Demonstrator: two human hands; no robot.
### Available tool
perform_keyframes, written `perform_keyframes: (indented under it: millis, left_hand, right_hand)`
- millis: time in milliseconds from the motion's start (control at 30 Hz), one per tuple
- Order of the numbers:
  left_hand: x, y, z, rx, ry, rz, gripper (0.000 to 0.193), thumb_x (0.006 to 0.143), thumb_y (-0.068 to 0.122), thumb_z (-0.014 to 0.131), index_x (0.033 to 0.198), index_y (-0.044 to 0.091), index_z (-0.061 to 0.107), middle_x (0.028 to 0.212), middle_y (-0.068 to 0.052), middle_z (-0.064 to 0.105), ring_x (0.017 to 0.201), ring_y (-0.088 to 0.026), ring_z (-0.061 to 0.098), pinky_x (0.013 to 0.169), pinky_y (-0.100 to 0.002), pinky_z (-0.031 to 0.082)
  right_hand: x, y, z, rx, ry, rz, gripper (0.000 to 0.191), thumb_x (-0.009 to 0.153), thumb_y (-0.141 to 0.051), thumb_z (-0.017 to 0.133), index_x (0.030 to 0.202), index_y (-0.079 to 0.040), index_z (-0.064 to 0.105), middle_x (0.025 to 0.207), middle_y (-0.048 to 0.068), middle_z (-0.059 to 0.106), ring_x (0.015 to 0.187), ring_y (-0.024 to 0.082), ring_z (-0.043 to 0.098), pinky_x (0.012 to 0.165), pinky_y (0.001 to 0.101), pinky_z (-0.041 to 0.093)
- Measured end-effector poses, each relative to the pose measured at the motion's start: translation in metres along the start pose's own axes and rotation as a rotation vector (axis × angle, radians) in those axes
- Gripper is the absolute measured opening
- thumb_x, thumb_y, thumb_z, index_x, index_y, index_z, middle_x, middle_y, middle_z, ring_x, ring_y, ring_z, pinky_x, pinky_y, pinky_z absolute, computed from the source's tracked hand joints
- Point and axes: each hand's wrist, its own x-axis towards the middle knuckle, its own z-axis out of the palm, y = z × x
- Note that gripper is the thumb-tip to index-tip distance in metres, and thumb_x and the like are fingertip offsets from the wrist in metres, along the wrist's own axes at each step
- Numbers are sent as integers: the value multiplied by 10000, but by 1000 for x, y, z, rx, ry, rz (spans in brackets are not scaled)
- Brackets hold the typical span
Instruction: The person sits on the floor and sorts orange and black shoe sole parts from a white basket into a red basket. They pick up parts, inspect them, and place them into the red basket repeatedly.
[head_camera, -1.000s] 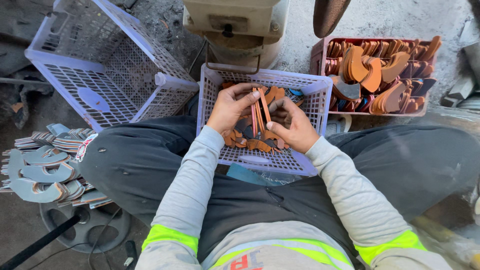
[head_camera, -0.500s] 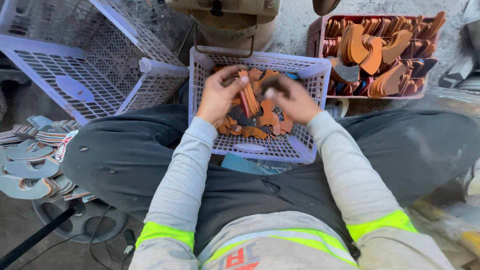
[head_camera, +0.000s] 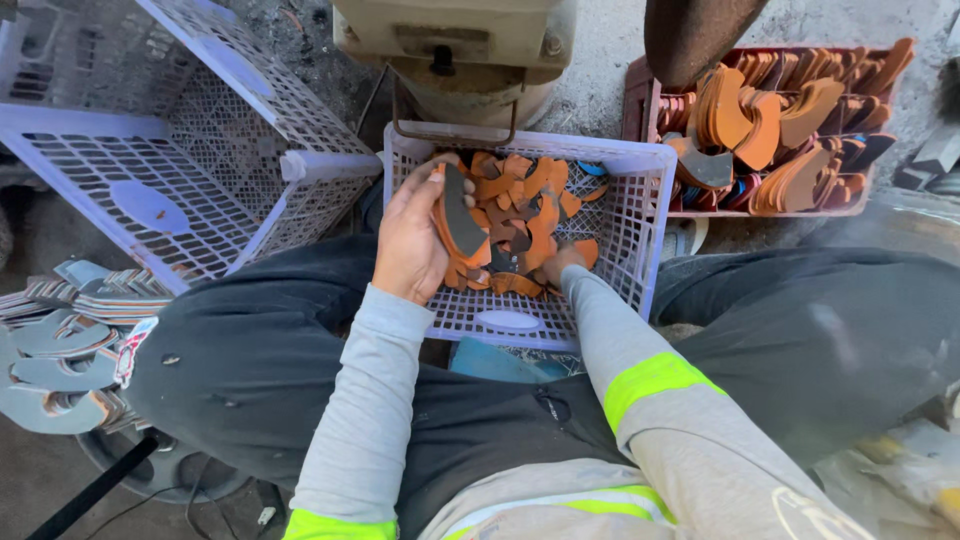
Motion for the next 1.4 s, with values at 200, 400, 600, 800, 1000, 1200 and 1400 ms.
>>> perform_keyframes:
  millis: [200,400,600,800,1000,1200,1400]
  left_hand:
    - [0,8,4,24,78,-23,301,1038,114,522,1295,-33,576,999,-116,698,857,-192,676,768,-330,595]
    - [-2,18,6,102,38,15,290,1053,115,508,1297,-33,558,975,-125,684,824,-184,655,744,-317,575]
    - [-2,20,5,163,38,25,318,1037,121,514,1313,-33,554,961,-121,690,831,-180,656,759,-318,571]
    - [9,11,-4,238,-6,63,300,1044,99,543,1306,-37,596,991,-107,688,868,-159,660,801,-290,556]
    - [16,-12,-11,234,-136,34,276,1051,88,552,1287,-40,617,1096,-83,690,952,-145,662,864,-270,557]
    - [15,-45,2,253,-187,-1,302,1051,89,548,1313,-46,614,1120,-89,700,975,-156,680,881,-279,565]
    - [10,-67,8,237,-188,5,331,1023,55,583,1343,-24,612,1152,-99,723,1031,-152,690,928,-283,563]
  right_hand:
    - [-22,-34,-12,-36,-94,-225,546,831,-276,821,1307,-72,647,1246,200,716,1143,338,689,989,415,528]
    - [-20,-29,-28,-12,-102,-271,567,822,-242,831,1285,-4,607,1158,231,738,1071,343,728,920,423,567]
    - [0,-18,-26,75,-96,-271,575,852,-195,734,1364,36,609,1164,238,739,965,306,753,808,389,609]
    - [-9,-29,-71,153,-192,-439,352,818,-145,768,1125,24,727,920,134,782,798,195,779,735,326,629]
    - [-69,-40,-121,227,-58,-436,322,962,-318,714,1045,-11,771,689,77,681,574,142,603,543,318,500]
    - [-122,-26,-124,225,191,-800,316,1018,-285,679,1024,25,739,753,62,694,666,92,594,607,297,507]
    - [-158,-29,-94,358,207,-864,397,985,-152,585,1340,25,571,1061,149,711,813,196,761,716,357,625]
